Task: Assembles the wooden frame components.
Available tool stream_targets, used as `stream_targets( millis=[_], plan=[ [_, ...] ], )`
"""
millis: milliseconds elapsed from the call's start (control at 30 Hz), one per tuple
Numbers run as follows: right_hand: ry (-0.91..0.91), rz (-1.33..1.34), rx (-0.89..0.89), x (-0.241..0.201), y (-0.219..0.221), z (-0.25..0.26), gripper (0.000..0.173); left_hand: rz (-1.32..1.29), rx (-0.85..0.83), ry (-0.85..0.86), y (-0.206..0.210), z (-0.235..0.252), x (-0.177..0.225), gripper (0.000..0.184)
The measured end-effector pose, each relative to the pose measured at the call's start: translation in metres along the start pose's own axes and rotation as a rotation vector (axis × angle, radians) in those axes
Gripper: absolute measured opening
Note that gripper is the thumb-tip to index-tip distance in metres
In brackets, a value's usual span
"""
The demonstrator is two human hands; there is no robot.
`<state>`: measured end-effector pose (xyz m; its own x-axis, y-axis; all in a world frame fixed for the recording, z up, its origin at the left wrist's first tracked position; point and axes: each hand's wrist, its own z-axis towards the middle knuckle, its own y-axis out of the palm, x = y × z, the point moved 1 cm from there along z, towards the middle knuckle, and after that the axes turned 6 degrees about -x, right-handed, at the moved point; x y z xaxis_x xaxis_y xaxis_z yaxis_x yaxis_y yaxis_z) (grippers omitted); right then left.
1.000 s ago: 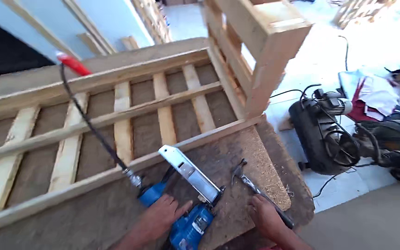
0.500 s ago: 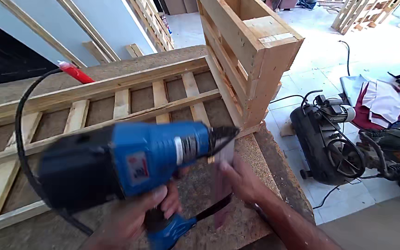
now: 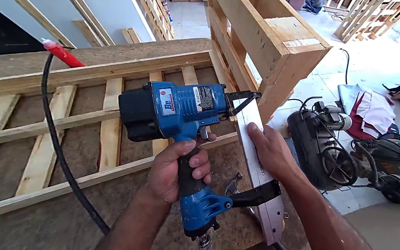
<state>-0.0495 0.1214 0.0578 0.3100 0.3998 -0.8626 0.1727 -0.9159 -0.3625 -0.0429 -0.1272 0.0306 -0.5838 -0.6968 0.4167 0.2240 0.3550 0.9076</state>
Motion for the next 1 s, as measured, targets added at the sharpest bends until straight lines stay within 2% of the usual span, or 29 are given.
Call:
stream_targets(
  millis=[233, 367, 433, 567, 733, 833, 1000],
  plan=[
    [0.019, -0.022, 0.013, -0.009, -0.003, -0.005, 0.07, -0.035, 0.016, -0.03, 0.005, 0.001, 0.005, 0.044],
    [0.042, -0.034, 0.006, -0.008, -0.007, -0.009, 0.073, -0.017, 0.04, -0.033, 0.004, 0.004, 0.0, 0.032],
    [0.028, -0.018, 0.015, -0.007, -0.001, -0.01, 0.071, -0.015, 0.006, -0.034, -0.002, 0.0, 0.001, 0.033],
    [0.035, -0.036, 0.004, 0.013, 0.025, -0.01, 0.064, -0.048, -0.033, -0.032, -0.033, -0.02, -0.007, 0.046],
    [0.089, -0.012, -0.065, 0.068, 0.059, 0.011, 0.065, -0.09, 0.086, -0.038, -0.083, -0.034, -0.034, 0.043],
    [0.124, 0.011, -0.072, 0.085, 0.061, 0.019, 0.064, -0.114, 0.117, -0.076, -0.099, -0.023, -0.042, 0.043],
    [0.178, -0.018, -0.058, 0.089, 0.056, 0.03, 0.067, -0.148, 0.146, -0.112, -0.109, -0.008, -0.041, 0.043]
  ],
)
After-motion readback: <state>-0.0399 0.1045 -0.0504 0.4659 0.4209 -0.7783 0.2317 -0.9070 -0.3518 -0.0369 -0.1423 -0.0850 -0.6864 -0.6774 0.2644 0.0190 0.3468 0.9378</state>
